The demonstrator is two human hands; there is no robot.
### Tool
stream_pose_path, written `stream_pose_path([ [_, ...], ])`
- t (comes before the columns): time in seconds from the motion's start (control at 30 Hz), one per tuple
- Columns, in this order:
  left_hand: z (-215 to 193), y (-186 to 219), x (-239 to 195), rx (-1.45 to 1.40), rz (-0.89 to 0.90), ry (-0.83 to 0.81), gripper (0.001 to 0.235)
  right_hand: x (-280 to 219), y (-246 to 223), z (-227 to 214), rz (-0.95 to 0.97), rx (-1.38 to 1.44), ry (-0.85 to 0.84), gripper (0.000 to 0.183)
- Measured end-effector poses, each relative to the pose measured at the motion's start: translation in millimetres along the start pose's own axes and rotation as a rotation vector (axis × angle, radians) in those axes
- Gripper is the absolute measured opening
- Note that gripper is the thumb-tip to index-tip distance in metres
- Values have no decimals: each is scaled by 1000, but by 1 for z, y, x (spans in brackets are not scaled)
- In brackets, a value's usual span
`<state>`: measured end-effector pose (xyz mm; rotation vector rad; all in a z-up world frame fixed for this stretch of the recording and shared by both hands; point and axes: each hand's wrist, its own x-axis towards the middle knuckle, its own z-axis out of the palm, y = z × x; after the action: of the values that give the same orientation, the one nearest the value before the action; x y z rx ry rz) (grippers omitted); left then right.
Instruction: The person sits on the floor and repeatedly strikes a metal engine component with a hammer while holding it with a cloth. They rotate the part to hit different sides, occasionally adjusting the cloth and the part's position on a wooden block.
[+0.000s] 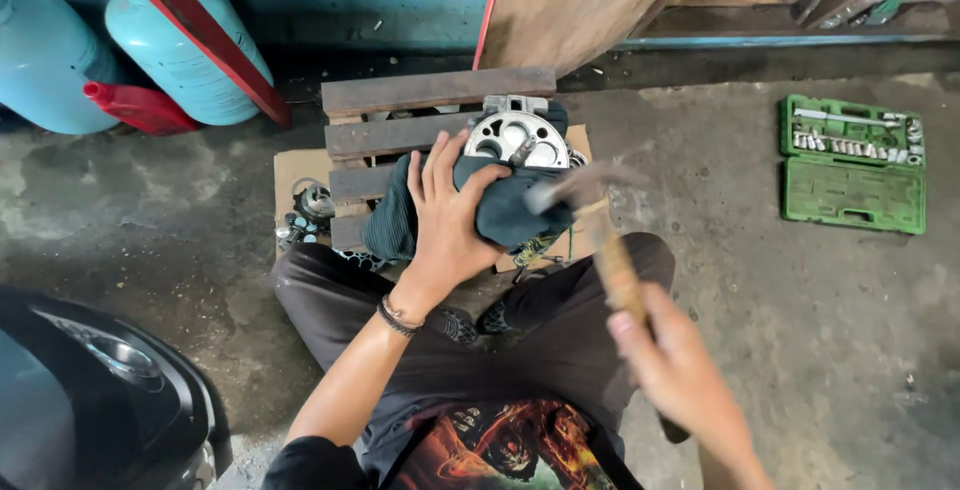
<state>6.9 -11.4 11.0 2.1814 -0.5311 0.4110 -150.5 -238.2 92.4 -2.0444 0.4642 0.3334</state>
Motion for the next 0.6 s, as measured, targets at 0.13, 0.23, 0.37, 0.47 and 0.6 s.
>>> stream_pose_path([
  [0.13, 1, -10, -3, -69, 29, -32, 72, -9, -12, 31, -139, -210, 0, 18],
  [0.23, 3, -12, -7, -109, 19, -19, 77, -6, -14, 46, -184, -352, 40, 29],
  [0.37, 11, -21, -9, -184, 26, 1, 93, -2, -15, 39, -254, -579, 84, 31],
  [0.47, 8, -24, -9, -197, 40, -35, 100, -5, -20, 37, -272, -562, 107, 30],
  [0.6, -2, -21, -5, -190, 49, -94, 99, 5, -8, 46, -200, -660, 81, 31],
])
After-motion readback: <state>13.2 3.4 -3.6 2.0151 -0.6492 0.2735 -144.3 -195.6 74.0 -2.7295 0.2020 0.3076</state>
